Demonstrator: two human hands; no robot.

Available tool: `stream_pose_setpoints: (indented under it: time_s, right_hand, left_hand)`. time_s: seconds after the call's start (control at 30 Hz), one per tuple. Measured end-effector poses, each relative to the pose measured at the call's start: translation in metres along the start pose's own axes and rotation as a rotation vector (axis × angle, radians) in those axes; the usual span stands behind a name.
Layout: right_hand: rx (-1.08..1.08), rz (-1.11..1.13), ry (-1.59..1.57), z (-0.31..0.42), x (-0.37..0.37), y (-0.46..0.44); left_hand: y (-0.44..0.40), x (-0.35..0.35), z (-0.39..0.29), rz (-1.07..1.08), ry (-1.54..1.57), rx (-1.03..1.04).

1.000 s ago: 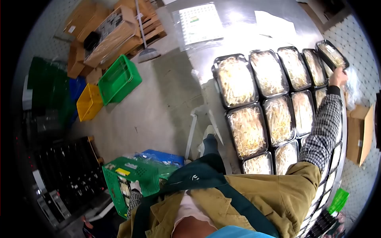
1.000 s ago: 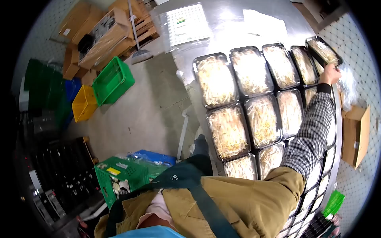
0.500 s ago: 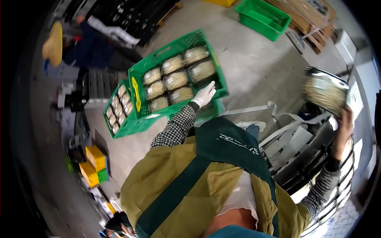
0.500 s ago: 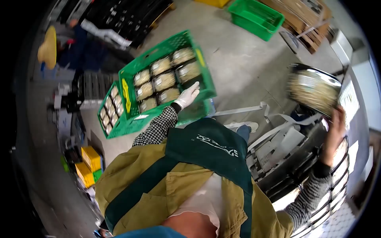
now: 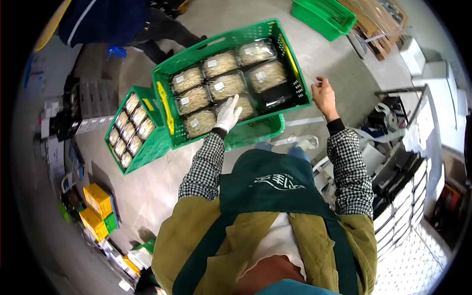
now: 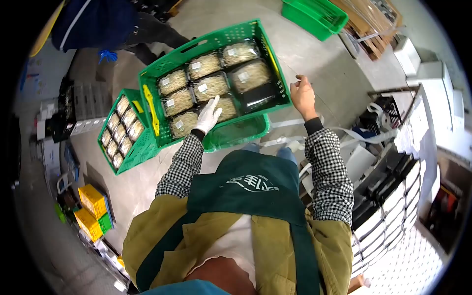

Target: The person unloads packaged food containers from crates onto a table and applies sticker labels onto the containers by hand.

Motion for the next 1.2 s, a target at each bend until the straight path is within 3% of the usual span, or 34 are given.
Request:
stream_pose_setpoints:
  time_s: [0.03, 0.07, 0.13, 0.17, 0.2, 0.23, 0.3, 0.33, 0.4, 0.47, 0.5, 0.53, 0.57, 0.6, 0.63, 0.73, 0.8, 0.83, 0.87, 0.9, 0.97, 1.03, 1.1, 1.13, 1.17, 1.2]
  right_hand:
    - [0.237, 0.114, -0.249, -0.016, -0.009, 0.006]
    - [0.242, 0.055, -0.354, -0.011, -0.027, 0.021]
    - [0.237, -0.026, -0.28, -0.055, -0.039, 0.045]
    - [0.265, -0.032, -0.212, -0.087, -0.044, 0.057]
    - [0.367, 0.027, -0.24, -0.107, -0.047, 0.075]
    - [0.469, 0.092, -0.285, -0.12, -0.043, 0.1]
    - [0.594, 0.122, -0.373, -0.187, -0.03, 0.148]
    - [0.623, 0.109, -0.347, -0.195, -0.035, 0.171]
    - [0.743, 0.101, -0.419, -0.217, -0.045, 0.214]
    - [0.874, 0.075, -0.585, -0.248, -0.055, 0.248]
    - [0.928, 0.033, -0.642, -0.263, -0.063, 0.258]
    - [0.993, -0.03, -0.736, -0.277, -0.073, 0.265]
    - [1.002, -0.055, -0.78, -0.296, -0.083, 0.265]
    - [0.968, -0.101, -0.729, -0.318, -0.096, 0.261]
    - [0.924, -0.133, -0.679, -0.342, -0.107, 0.248]
    - [0.7, -0.447, -0.325, -0.406, -0.185, 0.167]
    - [0.514, -0.739, -0.185, -0.429, -0.252, 0.103]
    - [0.416, -0.913, -0.132, -0.449, -0.282, 0.072]
    - [0.462, -0.947, -0.153, -0.479, -0.304, 0.04]
    - [0.51, -0.979, -0.176, -0.51, -0.323, 0.011]
    - [0.862, -0.868, -0.248, -0.563, -0.352, -0.04]
    - [1.087, -0.987, -0.303, -0.62, -0.354, -0.067]
    - [1.263, -0.851, -0.376, -0.635, -0.361, -0.08]
    - [1.325, -0.868, -0.337, -0.645, -0.365, -0.084]
    - [1.263, -1.052, -0.226, -0.643, -0.376, -0.088]
    - [1.191, -1.07, -0.408, -0.641, -0.382, -0.093]
  left_hand:
    - [-0.014, 0.014, -0.005, 0.097, -0.004, -0.001]
    - [-0.029, 0.016, -0.016, 0.196, 0.041, -0.042]
    - [-0.068, 0.047, -0.033, 0.365, 0.091, -0.019]
    - [-0.091, 0.097, -0.007, 0.305, 0.233, 0.126]
    - [-0.106, 0.105, -0.018, 0.34, 0.301, 0.127]
    - [-0.12, 0.115, -0.018, 0.363, 0.179, 0.128]
    - [-0.142, 0.122, -0.042, 0.437, 0.226, 0.028]
    - [-0.149, 0.115, -0.045, 0.487, -0.016, 0.002]
    - [-0.169, 0.114, -0.048, 0.338, -0.163, 0.154]
    - [-0.189, 0.113, -0.033, 0.235, -0.056, 0.209]
    - [-0.202, 0.114, -0.022, 0.292, 0.316, -0.111]
    - [-0.207, 0.112, -0.022, 0.376, 0.608, -0.244]
    - [-0.217, 0.11, -0.022, 0.412, 0.588, -0.312]
    - [-0.237, 0.13, 0.021, 0.411, 0.609, -0.344]
    - [-0.238, 0.131, 0.015, 0.639, 0.363, -0.338]
    - [-0.25, 0.105, -0.026, 0.412, -0.137, -0.152]
    - [-0.246, 0.084, -0.101, 0.317, -0.449, -0.094]
    - [-0.226, 0.071, -0.16, 0.2, -0.271, -0.105]
    - [-0.21, 0.064, -0.165, -0.084, -0.275, 0.14]
    - [-0.192, 0.062, -0.211, -0.072, -0.299, 0.13]
    - [-0.156, 0.069, -0.276, -0.075, -0.202, 0.074]
    - [-0.133, 0.102, -0.269, -0.096, -0.063, 0.035]
    - [-0.127, 0.124, -0.291, -0.05, -0.182, 0.029]
    - [-0.129, 0.133, -0.298, -0.021, -0.286, 0.005]
    - [-0.133, 0.139, -0.304, 0.008, -0.389, -0.02]
    - [-0.135, 0.142, -0.308, 0.037, -0.493, -0.045]
Point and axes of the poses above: each hand's wrist, its own y-axis away from the middle knuckle, its own x-axis out of the palm, z = x × y, the point moved 7 cm from there along -y, towards the middle knuckle, and after that the axes turned 9 degrees about x, right-handed, at the moved point
